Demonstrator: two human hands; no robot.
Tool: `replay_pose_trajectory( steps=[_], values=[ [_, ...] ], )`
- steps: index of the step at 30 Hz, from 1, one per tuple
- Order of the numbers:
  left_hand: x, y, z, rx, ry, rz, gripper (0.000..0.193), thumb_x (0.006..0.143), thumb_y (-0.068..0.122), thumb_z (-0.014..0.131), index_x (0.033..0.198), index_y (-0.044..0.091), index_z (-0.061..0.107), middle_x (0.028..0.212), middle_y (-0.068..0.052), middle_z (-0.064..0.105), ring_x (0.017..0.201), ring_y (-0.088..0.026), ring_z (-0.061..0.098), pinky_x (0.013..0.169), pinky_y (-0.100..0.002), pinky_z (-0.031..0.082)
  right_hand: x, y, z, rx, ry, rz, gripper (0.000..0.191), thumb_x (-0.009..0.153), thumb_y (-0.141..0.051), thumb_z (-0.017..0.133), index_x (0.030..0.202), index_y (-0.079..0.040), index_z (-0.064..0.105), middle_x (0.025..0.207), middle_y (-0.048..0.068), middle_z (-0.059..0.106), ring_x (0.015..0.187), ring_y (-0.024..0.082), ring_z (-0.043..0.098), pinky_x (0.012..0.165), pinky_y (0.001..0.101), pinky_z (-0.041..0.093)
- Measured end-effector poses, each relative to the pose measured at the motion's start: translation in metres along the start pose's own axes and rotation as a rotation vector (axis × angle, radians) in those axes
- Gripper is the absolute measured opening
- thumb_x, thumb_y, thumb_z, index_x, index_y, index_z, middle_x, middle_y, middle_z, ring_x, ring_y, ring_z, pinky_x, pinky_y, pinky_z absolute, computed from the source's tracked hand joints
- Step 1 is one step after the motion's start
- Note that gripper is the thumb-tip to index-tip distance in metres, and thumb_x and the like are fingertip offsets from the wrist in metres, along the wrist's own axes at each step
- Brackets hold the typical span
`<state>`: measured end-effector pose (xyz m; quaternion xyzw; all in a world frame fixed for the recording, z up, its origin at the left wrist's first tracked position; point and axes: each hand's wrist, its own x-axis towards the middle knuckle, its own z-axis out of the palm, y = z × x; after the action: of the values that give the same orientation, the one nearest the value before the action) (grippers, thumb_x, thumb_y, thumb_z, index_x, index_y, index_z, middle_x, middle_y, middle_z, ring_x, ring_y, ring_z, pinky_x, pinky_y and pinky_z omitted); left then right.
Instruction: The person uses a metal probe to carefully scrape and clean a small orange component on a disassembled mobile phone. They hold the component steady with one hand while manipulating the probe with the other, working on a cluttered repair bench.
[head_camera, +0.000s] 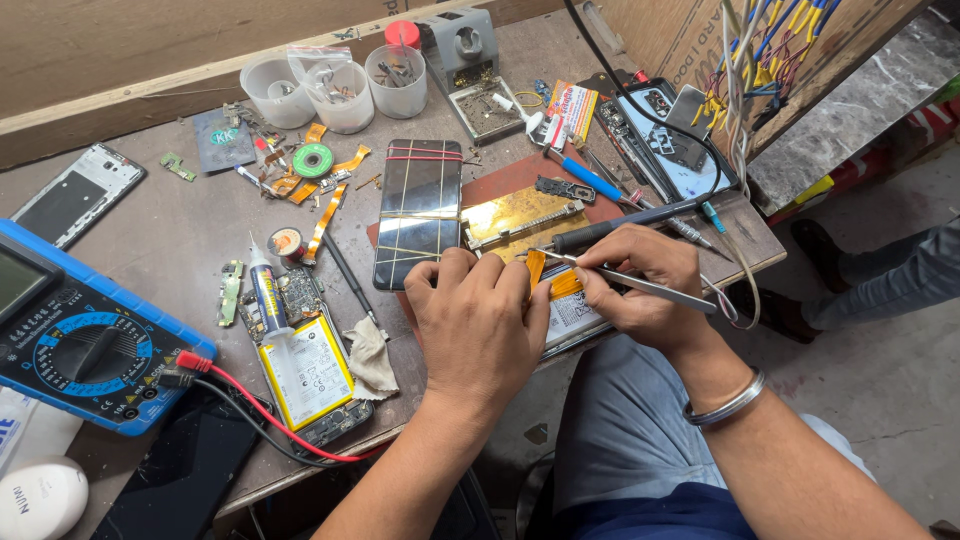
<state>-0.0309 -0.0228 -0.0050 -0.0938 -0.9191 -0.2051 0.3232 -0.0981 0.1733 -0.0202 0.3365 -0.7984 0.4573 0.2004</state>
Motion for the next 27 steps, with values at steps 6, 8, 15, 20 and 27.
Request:
replay_pose_trajectory(
  steps=[6, 8, 15, 20, 27],
  values=[
    [0.000, 0.001, -0.001, -0.001, -0.007, -0.003, 0.023, 0.089, 0.032, 0.073, 0.081, 0.011, 0.068, 0.081, -0.003, 0.061, 0.094, -0.025, 0.057, 0.092, -0.047, 0.034, -0.002, 0.003, 0.000, 0.038, 0.047, 0.097, 0.010, 0.090, -0.005, 0.078, 0.099, -0.003, 0.073, 0.093, 0.007, 0.074, 0.077, 0.012, 0.069, 0.065, 0.0224, 0.052],
    [-0.001, 0.001, 0.000, -0.007, -0.002, 0.001, 0.022, 0.088, 0.032, 0.073, 0.083, 0.011, 0.069, 0.082, -0.003, 0.062, 0.095, -0.026, 0.056, 0.092, -0.046, 0.033, -0.002, 0.004, 0.001, 0.036, 0.048, 0.095, 0.012, 0.091, -0.006, 0.078, 0.101, -0.003, 0.074, 0.096, 0.007, 0.074, 0.081, 0.012, 0.070, 0.067, 0.0225, 0.053],
    [-0.005, 0.000, 0.001, -0.023, 0.004, -0.010, 0.021, 0.088, 0.032, 0.074, 0.085, 0.012, 0.069, 0.082, -0.003, 0.062, 0.095, -0.026, 0.057, 0.092, -0.047, 0.033, -0.004, 0.001, 0.000, 0.005, 0.009, 0.063, 0.015, 0.090, -0.005, 0.079, 0.105, -0.004, 0.075, 0.099, 0.008, 0.075, 0.087, 0.013, 0.072, 0.071, 0.0234, 0.053],
    [-0.004, 0.000, 0.003, -0.022, 0.014, -0.008, 0.018, 0.088, 0.030, 0.073, 0.085, 0.012, 0.070, 0.083, -0.003, 0.062, 0.096, -0.026, 0.057, 0.092, -0.046, 0.034, -0.004, 0.003, 0.000, 0.020, 0.023, 0.082, 0.017, 0.090, -0.004, 0.079, 0.107, -0.004, 0.073, 0.101, 0.008, 0.074, 0.088, 0.013, 0.071, 0.071, 0.0239, 0.053],
    [-0.003, -0.001, 0.004, -0.010, 0.005, -0.010, 0.021, 0.088, 0.030, 0.073, 0.080, 0.012, 0.069, 0.084, -0.004, 0.063, 0.096, -0.026, 0.057, 0.093, -0.047, 0.034, -0.001, 0.011, -0.003, 0.042, -0.008, 0.051, 0.019, 0.095, -0.007, 0.076, 0.113, -0.001, 0.072, 0.108, 0.009, 0.071, 0.096, 0.015, 0.067, 0.084, 0.0260, 0.054]
  ],
)
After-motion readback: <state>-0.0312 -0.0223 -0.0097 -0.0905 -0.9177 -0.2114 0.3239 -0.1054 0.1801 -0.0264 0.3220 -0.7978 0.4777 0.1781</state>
